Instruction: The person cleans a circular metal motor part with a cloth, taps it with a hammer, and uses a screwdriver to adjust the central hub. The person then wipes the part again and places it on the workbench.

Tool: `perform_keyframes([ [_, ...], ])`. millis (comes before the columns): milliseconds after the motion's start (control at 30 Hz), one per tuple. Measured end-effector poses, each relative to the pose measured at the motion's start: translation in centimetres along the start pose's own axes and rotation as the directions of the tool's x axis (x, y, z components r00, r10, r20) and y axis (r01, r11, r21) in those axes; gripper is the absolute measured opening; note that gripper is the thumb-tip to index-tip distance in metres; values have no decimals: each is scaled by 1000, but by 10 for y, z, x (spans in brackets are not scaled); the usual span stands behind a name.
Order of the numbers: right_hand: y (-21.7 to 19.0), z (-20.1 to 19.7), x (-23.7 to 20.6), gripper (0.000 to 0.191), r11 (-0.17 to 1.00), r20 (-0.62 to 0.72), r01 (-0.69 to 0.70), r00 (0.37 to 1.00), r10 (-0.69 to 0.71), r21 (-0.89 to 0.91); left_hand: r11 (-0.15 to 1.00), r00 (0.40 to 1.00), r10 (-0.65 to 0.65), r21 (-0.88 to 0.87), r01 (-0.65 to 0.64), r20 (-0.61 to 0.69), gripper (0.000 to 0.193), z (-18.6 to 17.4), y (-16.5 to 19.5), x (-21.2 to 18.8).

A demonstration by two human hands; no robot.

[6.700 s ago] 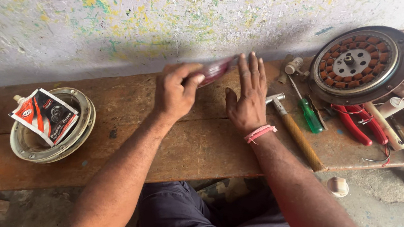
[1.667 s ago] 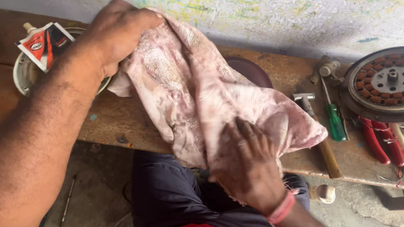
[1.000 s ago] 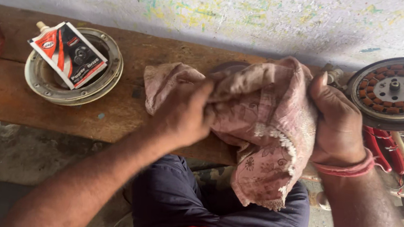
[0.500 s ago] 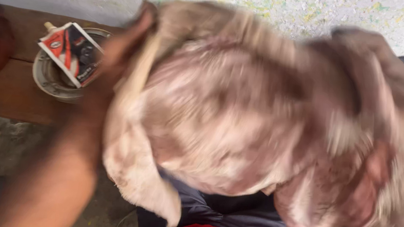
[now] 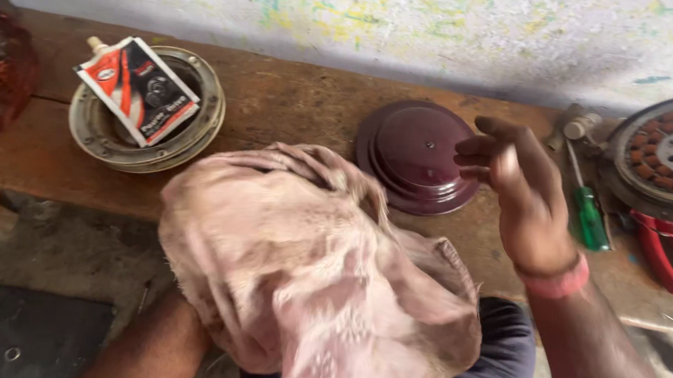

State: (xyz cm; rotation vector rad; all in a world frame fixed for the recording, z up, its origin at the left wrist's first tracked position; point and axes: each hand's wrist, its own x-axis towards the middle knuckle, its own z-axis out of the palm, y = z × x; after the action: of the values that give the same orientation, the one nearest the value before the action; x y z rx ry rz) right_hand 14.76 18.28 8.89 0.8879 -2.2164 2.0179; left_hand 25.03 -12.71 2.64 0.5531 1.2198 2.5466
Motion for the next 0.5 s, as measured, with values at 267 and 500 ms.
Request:
perform_keyframes([
  [267,48,46,-45,41,818,425,372,888,-176,-439,995,997,-75,60,74,15,42,9,-14,0],
  [500,23,-32,-33,28,978,-93,-88,993,71,-188,994,987,-66,73,78,-147,41,-43,11,-22],
])
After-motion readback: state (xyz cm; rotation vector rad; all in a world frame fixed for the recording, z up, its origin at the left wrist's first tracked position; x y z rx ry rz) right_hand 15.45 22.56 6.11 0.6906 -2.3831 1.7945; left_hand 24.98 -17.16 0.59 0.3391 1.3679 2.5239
